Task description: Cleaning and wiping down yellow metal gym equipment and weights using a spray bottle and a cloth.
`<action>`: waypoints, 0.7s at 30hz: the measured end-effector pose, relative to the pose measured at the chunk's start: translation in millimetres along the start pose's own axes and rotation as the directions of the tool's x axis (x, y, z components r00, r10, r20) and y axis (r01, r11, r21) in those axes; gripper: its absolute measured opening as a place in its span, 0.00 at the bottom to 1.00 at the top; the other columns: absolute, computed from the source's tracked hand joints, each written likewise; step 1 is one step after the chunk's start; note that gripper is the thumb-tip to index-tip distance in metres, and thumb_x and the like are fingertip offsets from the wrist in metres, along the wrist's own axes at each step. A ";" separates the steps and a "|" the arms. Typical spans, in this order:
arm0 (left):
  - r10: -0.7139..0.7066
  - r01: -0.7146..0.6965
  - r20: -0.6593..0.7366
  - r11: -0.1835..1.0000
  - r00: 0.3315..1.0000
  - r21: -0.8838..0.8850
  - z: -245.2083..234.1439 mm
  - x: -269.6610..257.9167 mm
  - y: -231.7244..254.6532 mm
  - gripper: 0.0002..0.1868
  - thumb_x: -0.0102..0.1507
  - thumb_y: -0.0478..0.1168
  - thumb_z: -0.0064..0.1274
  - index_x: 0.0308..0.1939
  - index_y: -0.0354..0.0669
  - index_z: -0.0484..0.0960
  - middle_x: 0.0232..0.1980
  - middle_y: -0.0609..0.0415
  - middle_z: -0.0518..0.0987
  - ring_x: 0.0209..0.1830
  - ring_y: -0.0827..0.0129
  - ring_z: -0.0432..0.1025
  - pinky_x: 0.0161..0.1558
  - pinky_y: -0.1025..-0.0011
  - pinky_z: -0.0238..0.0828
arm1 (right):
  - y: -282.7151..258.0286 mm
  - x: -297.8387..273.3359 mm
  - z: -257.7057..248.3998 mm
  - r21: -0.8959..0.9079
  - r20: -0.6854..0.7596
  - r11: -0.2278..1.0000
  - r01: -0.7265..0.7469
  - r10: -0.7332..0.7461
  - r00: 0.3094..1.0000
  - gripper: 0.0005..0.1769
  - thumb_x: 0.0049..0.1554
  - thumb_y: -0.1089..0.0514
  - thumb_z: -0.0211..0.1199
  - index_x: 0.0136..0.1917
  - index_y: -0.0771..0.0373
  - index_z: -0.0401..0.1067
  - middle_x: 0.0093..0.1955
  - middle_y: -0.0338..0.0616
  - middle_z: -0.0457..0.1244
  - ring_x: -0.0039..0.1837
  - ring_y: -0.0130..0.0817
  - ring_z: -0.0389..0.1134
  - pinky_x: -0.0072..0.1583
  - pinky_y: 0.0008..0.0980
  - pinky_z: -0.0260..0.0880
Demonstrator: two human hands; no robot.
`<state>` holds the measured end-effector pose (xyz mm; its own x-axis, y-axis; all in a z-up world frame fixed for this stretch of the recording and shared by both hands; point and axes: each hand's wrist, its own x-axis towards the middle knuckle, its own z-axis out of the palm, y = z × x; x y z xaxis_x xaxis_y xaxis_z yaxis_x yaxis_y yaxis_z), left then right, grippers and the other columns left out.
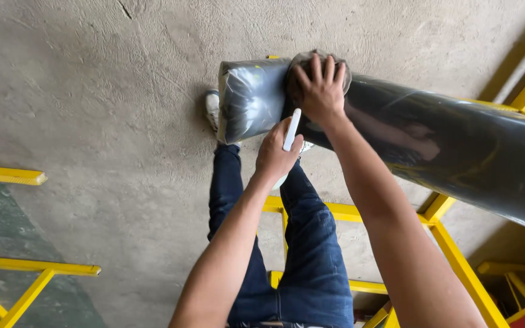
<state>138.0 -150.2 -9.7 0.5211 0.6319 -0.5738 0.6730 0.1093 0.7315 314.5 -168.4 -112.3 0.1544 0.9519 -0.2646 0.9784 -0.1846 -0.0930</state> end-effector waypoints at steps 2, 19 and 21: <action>0.002 -0.003 -0.033 0.999 0.999 -0.034 1.7 -1.6 -5.0 0.25 0.63 0.44 0.55 0.64 0.42 0.74 0.56 0.41 0.80 0.55 0.46 0.76 0.55 0.56 0.74 | 22.5 33.3 -8.0 0.018 0.042 0.998 -0.056 0.055 0.998 0.37 0.55 0.32 0.56 0.74 0.46 0.68 0.75 0.58 0.54 0.74 0.65 0.53 0.68 0.70 0.50; -0.048 0.053 0.185 0.998 0.982 -0.023 -29.5 -20.3 -15.5 0.21 0.66 0.45 0.52 0.61 0.40 0.75 0.53 0.44 0.82 0.52 0.55 0.80 0.54 0.59 0.77 | -36.1 -125.3 36.0 -0.053 0.109 0.964 0.260 -0.253 0.961 0.23 0.60 0.45 0.58 0.69 0.39 0.72 0.81 0.34 0.54 0.85 0.44 0.45 0.82 0.53 0.42; -0.070 0.064 0.243 0.997 0.968 0.030 -44.8 -22.6 -4.9 0.22 0.66 0.46 0.52 0.62 0.41 0.74 0.54 0.45 0.81 0.52 0.55 0.80 0.54 0.59 0.77 | -15.8 -119.0 12.5 0.012 0.055 0.965 0.261 -0.261 0.964 0.25 0.58 0.43 0.58 0.70 0.36 0.72 0.80 0.35 0.55 0.84 0.45 0.48 0.81 0.54 0.44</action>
<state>99.4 -130.6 16.1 0.5848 0.4173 -0.6956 0.7204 0.1270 0.6818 278.9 -281.8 -91.3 -0.1142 0.9523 -0.2831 0.9831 0.0673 -0.1702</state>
